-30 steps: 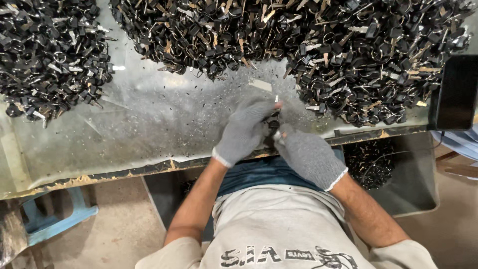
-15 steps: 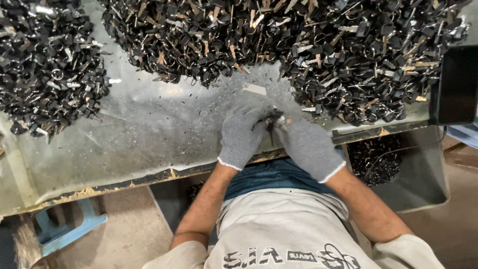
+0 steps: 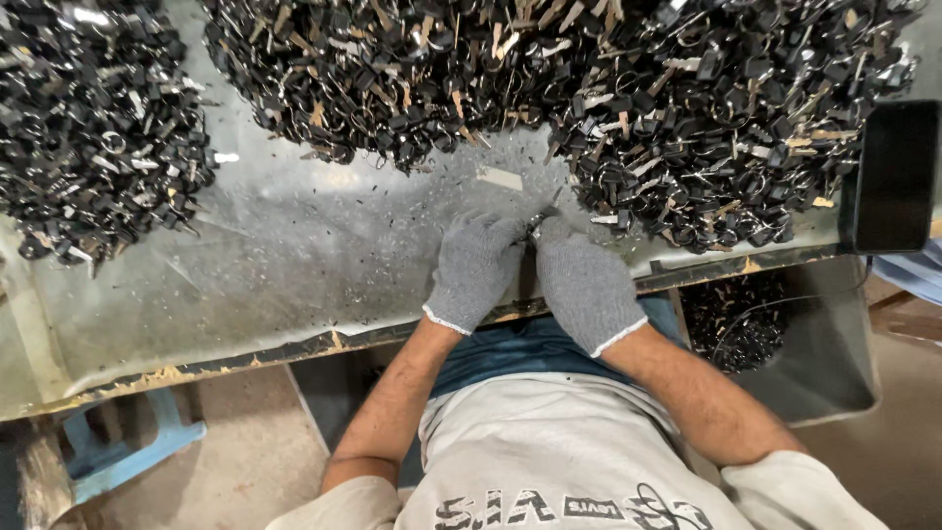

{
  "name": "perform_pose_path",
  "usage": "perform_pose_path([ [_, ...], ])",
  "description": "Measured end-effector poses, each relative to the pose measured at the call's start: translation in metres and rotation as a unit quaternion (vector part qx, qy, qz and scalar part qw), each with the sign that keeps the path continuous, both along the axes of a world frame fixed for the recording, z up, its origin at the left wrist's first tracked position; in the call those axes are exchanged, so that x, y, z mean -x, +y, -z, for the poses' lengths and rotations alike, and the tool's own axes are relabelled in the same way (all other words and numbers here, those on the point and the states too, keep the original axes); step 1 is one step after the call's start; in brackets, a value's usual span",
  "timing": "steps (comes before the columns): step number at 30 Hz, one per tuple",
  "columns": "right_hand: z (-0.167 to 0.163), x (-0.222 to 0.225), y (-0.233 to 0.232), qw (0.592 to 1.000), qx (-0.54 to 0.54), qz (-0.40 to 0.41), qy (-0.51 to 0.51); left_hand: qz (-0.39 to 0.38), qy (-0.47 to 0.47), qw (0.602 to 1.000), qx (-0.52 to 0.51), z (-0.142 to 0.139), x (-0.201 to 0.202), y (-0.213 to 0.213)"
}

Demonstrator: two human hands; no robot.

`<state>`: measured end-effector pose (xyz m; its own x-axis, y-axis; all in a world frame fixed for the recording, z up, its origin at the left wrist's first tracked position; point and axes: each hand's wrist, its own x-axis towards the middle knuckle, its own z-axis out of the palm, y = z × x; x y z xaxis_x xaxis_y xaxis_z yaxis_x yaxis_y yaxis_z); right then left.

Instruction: The person, wearing gray work gloves, picks keys one at a time from a large pile on a metal workbench, turns and looks over each key, and drops it into a bin below the table. The person continues this pick-inspect-sort cycle throughout the episode.

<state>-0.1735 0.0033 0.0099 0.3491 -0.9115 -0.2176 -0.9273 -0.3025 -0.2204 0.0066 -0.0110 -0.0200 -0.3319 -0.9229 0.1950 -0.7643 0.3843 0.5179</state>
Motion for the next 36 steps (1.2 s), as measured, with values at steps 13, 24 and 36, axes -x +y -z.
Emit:
perform_pose_path([
  [13, -0.021, 0.014, 0.017, 0.999, -0.044, -0.021, 0.012, -0.047, -0.024, 0.998, 0.023, -0.014, 0.006, 0.020],
  [24, -0.016, 0.011, 0.003, 0.989, -0.135, -0.050, -0.043, -0.030, -0.022, 0.997, 0.063, -0.008, 0.006, 0.029],
  [36, -0.010, 0.022, 0.001, 0.990, -0.129, -0.009, -0.055, 0.023, -0.234, 0.959, -0.159, -0.087, -0.020, 0.010],
])
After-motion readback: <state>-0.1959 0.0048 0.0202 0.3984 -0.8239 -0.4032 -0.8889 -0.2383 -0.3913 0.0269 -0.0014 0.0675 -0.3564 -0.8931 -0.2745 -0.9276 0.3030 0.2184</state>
